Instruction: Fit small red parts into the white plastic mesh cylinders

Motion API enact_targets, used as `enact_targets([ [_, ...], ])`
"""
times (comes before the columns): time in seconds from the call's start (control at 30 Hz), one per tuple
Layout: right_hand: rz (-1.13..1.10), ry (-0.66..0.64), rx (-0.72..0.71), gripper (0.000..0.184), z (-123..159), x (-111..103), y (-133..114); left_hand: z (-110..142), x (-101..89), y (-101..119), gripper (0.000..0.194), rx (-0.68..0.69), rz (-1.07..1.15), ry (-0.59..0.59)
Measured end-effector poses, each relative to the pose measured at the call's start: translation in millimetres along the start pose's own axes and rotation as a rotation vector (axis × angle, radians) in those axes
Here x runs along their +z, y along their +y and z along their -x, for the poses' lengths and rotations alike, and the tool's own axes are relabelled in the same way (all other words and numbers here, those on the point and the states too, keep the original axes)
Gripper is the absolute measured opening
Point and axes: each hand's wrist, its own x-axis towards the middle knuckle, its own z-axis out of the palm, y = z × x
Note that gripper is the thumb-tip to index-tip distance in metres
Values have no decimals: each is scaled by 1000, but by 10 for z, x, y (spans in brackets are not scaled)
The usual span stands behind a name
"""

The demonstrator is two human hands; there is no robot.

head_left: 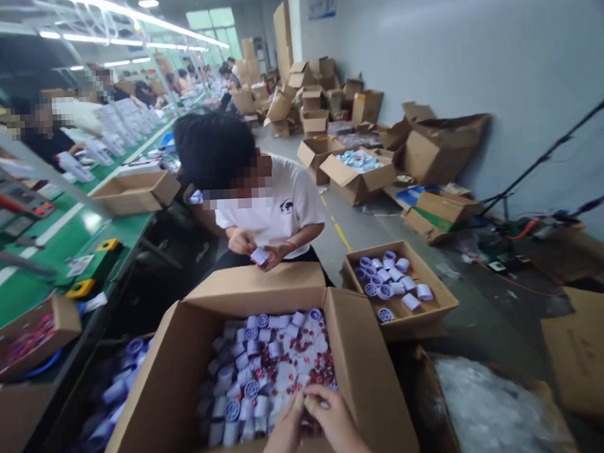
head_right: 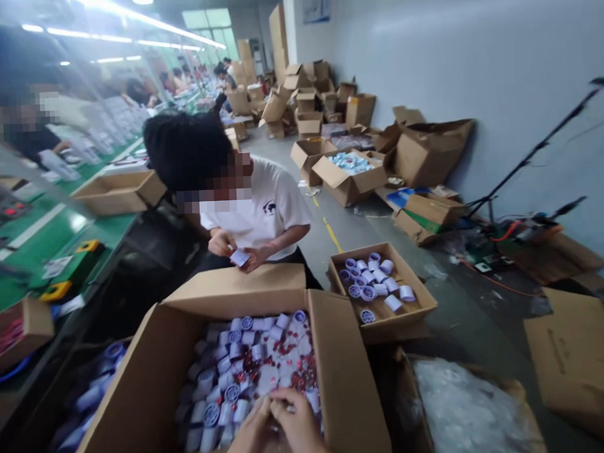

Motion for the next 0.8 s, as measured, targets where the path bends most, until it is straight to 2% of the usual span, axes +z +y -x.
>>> enact_targets([
  [0.1,16,14,24,35,-60,-88,33,47,-59,40,36,-36,-115,-136],
  [0.2,43,-18,59,40,-44,-111,41,-13,-125,-51,41,-116,-72,-162],
  [0.33,59,-63,77,42,40,-36,76,-116,-179,-217,47,-232,38,-188],
  [0.5,-142,123,162,42,52,49,210,-176,-256,-210,45,-320,44,-303],
  [0.63,-264,191,195,47,10,68,333,-313,-323,-196,42,-388,-66,-406],
  [0.73,-310,266,217,53,-5,43,401,-501,-410,-259,36,-459,-203,-432],
  [0.8,-328,322,230,55,4,1,422,-642,-525,-321,36,-490,-325,-394],
])
